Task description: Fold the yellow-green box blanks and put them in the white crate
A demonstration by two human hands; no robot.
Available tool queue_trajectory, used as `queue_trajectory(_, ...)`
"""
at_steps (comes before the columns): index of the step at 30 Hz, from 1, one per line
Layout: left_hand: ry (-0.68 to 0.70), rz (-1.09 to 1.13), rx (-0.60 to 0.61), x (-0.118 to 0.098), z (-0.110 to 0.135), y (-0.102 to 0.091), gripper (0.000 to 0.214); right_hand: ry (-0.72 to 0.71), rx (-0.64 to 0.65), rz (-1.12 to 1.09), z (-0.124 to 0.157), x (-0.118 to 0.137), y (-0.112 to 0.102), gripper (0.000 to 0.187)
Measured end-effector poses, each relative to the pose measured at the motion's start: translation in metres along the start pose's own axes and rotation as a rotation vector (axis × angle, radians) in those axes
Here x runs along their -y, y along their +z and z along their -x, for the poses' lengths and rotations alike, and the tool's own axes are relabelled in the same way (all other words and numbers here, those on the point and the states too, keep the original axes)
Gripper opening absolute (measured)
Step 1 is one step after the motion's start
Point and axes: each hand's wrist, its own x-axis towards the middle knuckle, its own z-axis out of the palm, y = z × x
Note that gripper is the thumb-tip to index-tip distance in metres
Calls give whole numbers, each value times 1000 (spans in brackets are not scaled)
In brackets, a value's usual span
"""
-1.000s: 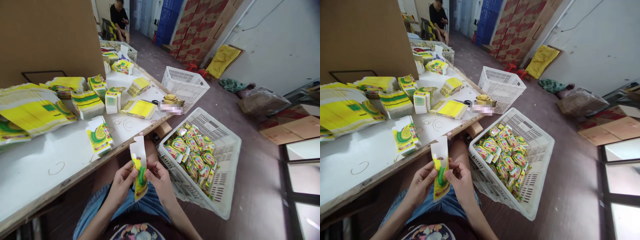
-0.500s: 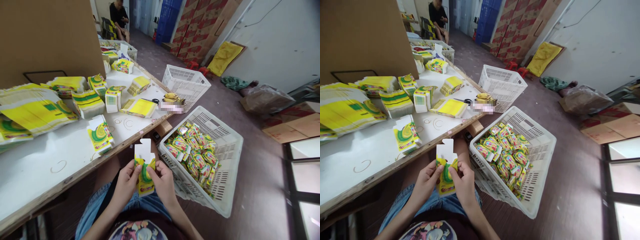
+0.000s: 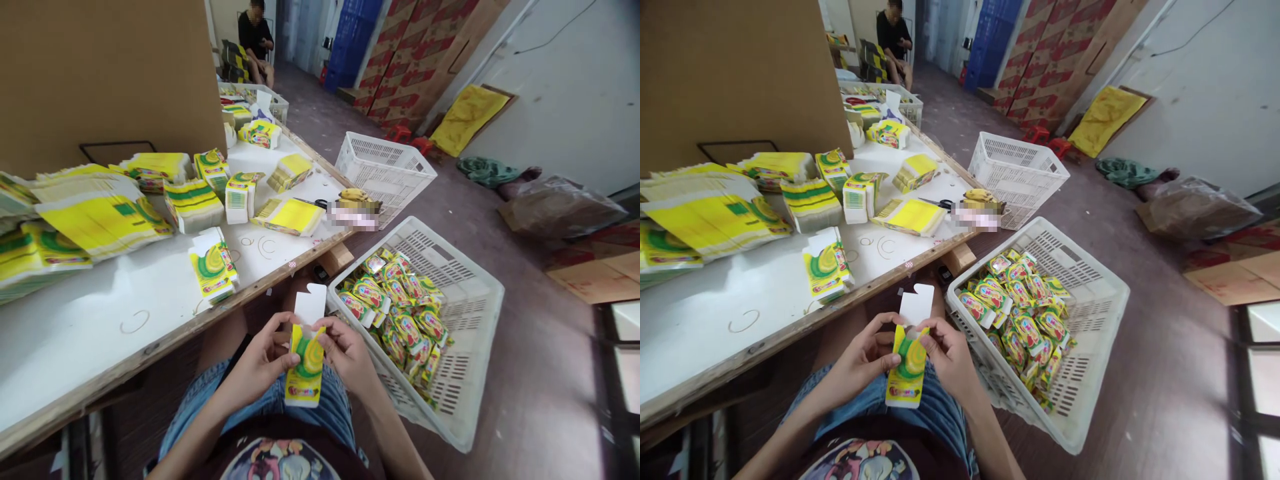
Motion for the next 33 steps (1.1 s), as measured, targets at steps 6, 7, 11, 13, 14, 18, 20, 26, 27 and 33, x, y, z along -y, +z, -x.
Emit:
queue_trajectory(6, 32, -40, -33, 4, 0, 4, 56, -138, -151, 68, -4, 5, 8, 20)
queue_trajectory(7, 43, -47, -39, 4, 0, 4, 64, -126, -168, 27, -5, 6, 9, 28)
queue_trajectory(11, 61, -163, -55, 6, -2, 1, 59, -192, -142, 91, -8, 9, 7, 24)
queue_trajectory(13, 89, -236, -104, 9, -3, -1, 46, -257, -146, 165, -7, 10, 2, 30)
queue_trajectory(14, 102, -273, -134, 10, -3, -2, 43, -252, -133, 176, -7, 11, 0, 34)
queue_trajectory(18, 125, -352, -177, 13, -3, -2, 41, 3, -4, 144, -3, 9, -1, 34)
queue_trajectory(20, 119, -301, -129, 14, -3, -1, 45, 62, 0, 216, -2, 8, 2, 37)
queue_trajectory(26, 79, -165, -87, 13, -5, 0, 54, -9, -63, 533, -4, 8, 6, 31)
queue_trajectory(27, 76, -156, -91, 12, -5, 0, 55, -12, -54, 544, -5, 9, 7, 33)
queue_trajectory(33, 81, -114, -114, 11, -6, 2, 50, 6, -103, 531, -6, 6, 10, 38)
